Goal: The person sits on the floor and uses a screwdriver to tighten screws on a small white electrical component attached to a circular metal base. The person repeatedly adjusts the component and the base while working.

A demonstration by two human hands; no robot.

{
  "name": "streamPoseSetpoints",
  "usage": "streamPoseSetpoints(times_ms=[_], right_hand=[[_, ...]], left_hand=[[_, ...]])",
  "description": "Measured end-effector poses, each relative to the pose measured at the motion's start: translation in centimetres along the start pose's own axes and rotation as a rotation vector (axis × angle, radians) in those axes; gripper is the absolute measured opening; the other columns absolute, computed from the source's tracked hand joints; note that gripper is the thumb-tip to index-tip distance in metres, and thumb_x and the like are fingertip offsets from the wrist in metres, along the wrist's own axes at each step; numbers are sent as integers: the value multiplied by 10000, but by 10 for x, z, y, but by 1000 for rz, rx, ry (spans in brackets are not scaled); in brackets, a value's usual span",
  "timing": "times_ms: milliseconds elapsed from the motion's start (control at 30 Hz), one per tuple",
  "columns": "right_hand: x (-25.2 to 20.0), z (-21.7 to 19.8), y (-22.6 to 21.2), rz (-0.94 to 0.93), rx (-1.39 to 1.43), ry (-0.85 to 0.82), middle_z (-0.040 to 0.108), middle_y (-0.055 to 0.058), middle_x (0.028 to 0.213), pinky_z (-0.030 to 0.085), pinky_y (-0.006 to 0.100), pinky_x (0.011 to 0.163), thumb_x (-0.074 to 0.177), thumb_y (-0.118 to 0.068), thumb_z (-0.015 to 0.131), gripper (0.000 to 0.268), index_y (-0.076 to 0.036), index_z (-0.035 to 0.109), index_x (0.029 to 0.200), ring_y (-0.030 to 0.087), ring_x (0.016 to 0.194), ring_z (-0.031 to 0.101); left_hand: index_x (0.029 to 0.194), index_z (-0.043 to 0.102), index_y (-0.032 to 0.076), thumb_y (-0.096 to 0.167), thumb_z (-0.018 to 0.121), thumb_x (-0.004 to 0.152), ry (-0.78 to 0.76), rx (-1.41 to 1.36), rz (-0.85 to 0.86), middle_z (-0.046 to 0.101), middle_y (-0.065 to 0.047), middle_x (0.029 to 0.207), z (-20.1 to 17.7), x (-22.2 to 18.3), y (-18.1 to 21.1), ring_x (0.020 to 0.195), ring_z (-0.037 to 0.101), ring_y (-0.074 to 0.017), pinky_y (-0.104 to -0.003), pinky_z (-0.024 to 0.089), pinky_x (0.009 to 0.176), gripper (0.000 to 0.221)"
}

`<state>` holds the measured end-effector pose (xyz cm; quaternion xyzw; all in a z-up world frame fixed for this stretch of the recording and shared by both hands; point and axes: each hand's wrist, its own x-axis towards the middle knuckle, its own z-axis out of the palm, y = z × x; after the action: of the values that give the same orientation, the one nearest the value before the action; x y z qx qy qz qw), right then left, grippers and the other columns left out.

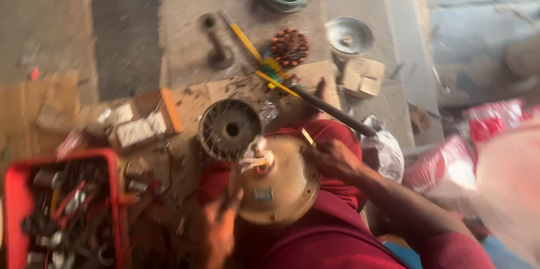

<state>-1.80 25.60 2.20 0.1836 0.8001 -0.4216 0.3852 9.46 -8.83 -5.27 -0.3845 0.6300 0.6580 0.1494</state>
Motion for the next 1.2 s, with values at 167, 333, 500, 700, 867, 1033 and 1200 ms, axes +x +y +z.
streamPoseSetpoints(times_ms=[167, 333, 500, 700, 867, 1033, 1200], right_hand=[[71, 16, -24, -514, 187, 55, 747, 48, 857, 545, 300, 663, 965, -322, 636, 365, -54, 734, 1194, 104, 755, 640], [149, 30, -30, -486, 50, 56, 766, 80, 838, 577, 327, 637, 938, -235, 632, 270, -33, 771, 1051, 154, 720, 711], [136, 22, -40, -262, 28, 131, 674, 93, 707, 503, 346, 524, 1034, -327, 637, 368, 23, 746, 994, 170, 585, 613], [75, 16, -97, -341, 11, 131, 645, 31, 679, 477, 266, 469, 997, -384, 591, 540, -147, 560, 1481, 90, 539, 583], [63, 15, -114, -335, 78, 75, 635, 3, 695, 456, 261, 467, 1014, -381, 587, 546, -159, 542, 1510, 78, 525, 556], [62, 16, -108, -308, 53, 86, 623, 0, 686, 467, 255, 473, 1011, -380, 571, 523, -206, 566, 1503, 69, 527, 557], [66, 18, -107, -317, 78, 121, 645, 2, 709, 470, 265, 483, 1009, -354, 579, 516, -188, 559, 1497, 79, 532, 559]], left_hand=[[1350, 616, -33, 264, 813, 804, -12, -69, 144, 634, -210, 1409, 5, 84, 37, 1337, 563, -297, -429, 389, 1145, 652], [1369, 581, -38, 261, 873, 760, 184, 206, 136, 548, -226, 1474, 19, 122, 73, 1396, 469, -310, -458, 356, 1174, 739], [1229, 697, -13, 305, 853, 836, 20, 555, 368, 730, -213, 1204, 10, 87, 119, 1135, 705, -292, -390, 527, 1005, 529], [1403, 592, 9, 217, 799, 981, -239, 372, 1262, 676, -230, 1345, 50, 47, 214, 1248, 687, -343, -396, 565, 1070, 514], [1245, 704, 22, 468, 746, 927, -600, 829, 964, 738, -165, 1196, 74, 63, 246, 1048, 751, -276, -388, 594, 940, 550], [1108, 751, -27, 542, 780, 924, -353, 778, 1472, 749, -154, 1138, 51, 57, 239, 978, 760, -293, -422, 619, 839, 598], [1174, 645, -60, 555, 707, 905, -240, 758, 547, 753, -134, 784, 65, 14, 222, 579, 737, -186, -330, 583, 520, 674]])
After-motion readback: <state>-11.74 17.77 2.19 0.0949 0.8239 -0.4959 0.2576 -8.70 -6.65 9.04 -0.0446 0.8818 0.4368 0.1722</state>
